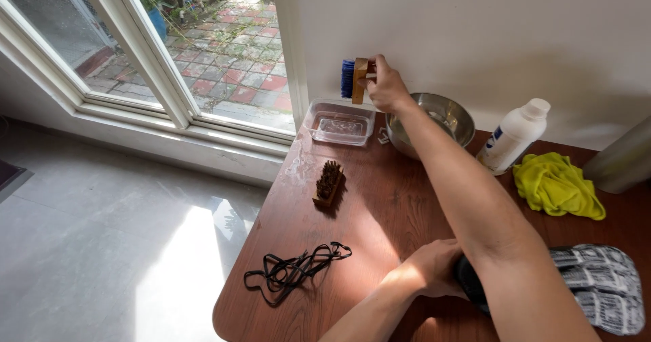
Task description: The person scrubs a black and white patterned shoe with a brush and cleaning solution on a wooden table. They repeatedly dip the brush into a metal bowl of water and continue scrubbing the shoe's surface.
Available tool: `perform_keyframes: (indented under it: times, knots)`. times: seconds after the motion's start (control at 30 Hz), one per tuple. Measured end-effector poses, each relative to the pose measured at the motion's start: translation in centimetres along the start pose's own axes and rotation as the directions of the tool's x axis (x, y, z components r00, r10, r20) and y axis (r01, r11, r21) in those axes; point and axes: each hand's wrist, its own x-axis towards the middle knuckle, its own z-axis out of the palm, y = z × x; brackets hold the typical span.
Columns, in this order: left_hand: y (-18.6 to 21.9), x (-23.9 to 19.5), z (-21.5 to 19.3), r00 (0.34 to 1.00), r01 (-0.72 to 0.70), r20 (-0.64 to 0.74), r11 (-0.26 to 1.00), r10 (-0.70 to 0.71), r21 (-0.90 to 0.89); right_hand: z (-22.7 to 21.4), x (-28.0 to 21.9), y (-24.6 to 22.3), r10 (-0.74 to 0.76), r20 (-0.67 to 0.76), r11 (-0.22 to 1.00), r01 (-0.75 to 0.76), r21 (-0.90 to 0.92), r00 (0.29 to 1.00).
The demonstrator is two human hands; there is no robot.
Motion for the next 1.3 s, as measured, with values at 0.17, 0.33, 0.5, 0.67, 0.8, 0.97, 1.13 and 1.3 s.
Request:
perform_keyframes:
  times: [0.17,0.33,0.5,0.67,0.8,0.97,1.13,1.3]
  knots:
    - [0.8,-0.5,-0.8,0.980,-0.195,-0.068,0.970,0.186,-0.146,-7.4,-3.6,-3.6,0.062,-0.003,0.998,-0.062,0.007,0.998]
    - [0.1,-0.3,-0.6,0.969,-0.242,-0.081,0.961,0.233,-0.131,-15.6,-8.4,-3.3,-0.045,-0.083,0.999,0.047,0.018,0.996]
    - [0.3,0.0,-0.2,0.972,-0.227,-0.082,0.965,0.218,-0.130,-22.7,-18.1,-5.5,-0.020,-0.067,0.997,0.015,-0.079,0.998]
    - [1.3,-0.4,0.6,0.950,-0.278,-0.188,0.947,0.248,-0.160,-26.9,-28.8,-7.1,0.141,0.072,0.987,-0.133,-0.094,0.987]
    - [-0.1,0.5,1.3,0.924,-0.358,-0.188,0.925,0.332,-0.127,-27.8,-34.7,-7.9,0.183,0.121,0.954,-0.147,-0.262,0.976]
    - [1.3,-0.2,1.4,0.944,-0.260,-0.222,0.964,0.244,-0.046,-26.2,-38.7,-8.4,0.247,0.276,0.862,-0.081,-0.501,0.929]
    - [1.1,-0.4,2.1,0.906,-0.344,-0.304,0.930,0.294,-0.127,-23.5,-39.3,-2.7,-0.300,0.345,0.666,0.454,-0.592,0.889]
    - [2.3,-0.7,1.5,0.926,-0.305,-0.284,0.938,0.250,-0.167,-21.3,-40.0,-1.8,-0.321,0.352,0.620,0.476,-0.624,0.879]
